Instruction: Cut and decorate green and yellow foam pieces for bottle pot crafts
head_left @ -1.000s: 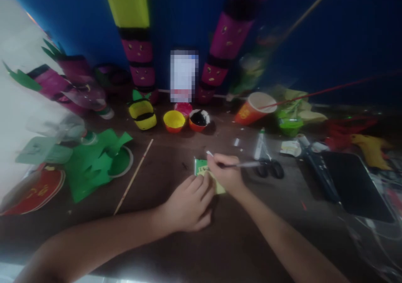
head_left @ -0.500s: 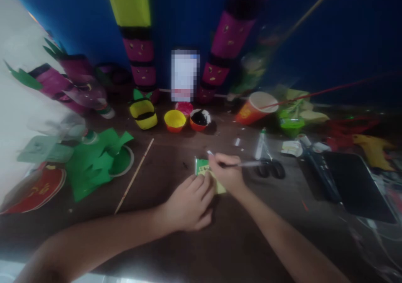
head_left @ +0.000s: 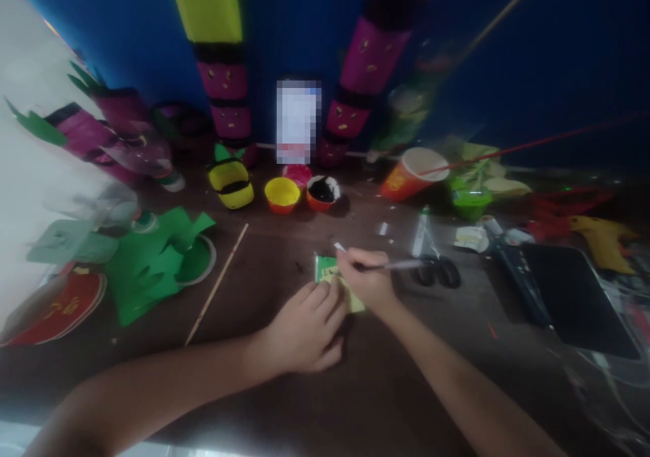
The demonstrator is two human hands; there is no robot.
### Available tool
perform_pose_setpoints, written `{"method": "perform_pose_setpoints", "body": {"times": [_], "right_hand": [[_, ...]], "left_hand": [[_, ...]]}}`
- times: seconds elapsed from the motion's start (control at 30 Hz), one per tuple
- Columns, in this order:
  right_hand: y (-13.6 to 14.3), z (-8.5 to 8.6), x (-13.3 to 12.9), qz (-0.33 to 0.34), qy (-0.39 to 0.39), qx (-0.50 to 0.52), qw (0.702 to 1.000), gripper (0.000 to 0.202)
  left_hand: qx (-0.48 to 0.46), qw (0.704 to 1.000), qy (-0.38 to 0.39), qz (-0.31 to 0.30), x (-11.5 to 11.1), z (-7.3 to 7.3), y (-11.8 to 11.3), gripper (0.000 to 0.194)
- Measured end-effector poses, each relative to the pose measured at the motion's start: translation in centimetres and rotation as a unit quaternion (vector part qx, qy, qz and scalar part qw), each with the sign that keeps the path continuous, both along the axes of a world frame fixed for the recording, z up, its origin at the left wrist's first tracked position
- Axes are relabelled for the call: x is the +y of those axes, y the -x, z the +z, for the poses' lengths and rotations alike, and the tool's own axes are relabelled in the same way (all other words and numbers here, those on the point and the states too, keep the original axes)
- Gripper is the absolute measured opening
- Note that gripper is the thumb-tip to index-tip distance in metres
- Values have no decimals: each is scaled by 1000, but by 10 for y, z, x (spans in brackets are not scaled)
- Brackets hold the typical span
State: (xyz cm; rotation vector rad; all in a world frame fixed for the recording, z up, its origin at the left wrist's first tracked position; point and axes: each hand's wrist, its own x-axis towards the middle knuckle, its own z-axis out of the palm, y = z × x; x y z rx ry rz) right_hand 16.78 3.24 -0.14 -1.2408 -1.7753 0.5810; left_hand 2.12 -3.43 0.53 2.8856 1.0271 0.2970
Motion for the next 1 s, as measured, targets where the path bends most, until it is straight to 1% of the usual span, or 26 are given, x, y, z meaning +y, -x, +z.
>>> {"method": "perform_pose_setpoints", "body": {"times": [0.47, 1.0], "right_hand": [[-1, -1, 1, 13, 13, -2, 1000, 41], [0, 1, 0, -4, 14, -8, 1000, 42]], "left_hand": [[3, 1000, 8, -1, 0, 1, 0, 53], [3, 1000, 6, -1, 0, 1, 0, 53]]}}
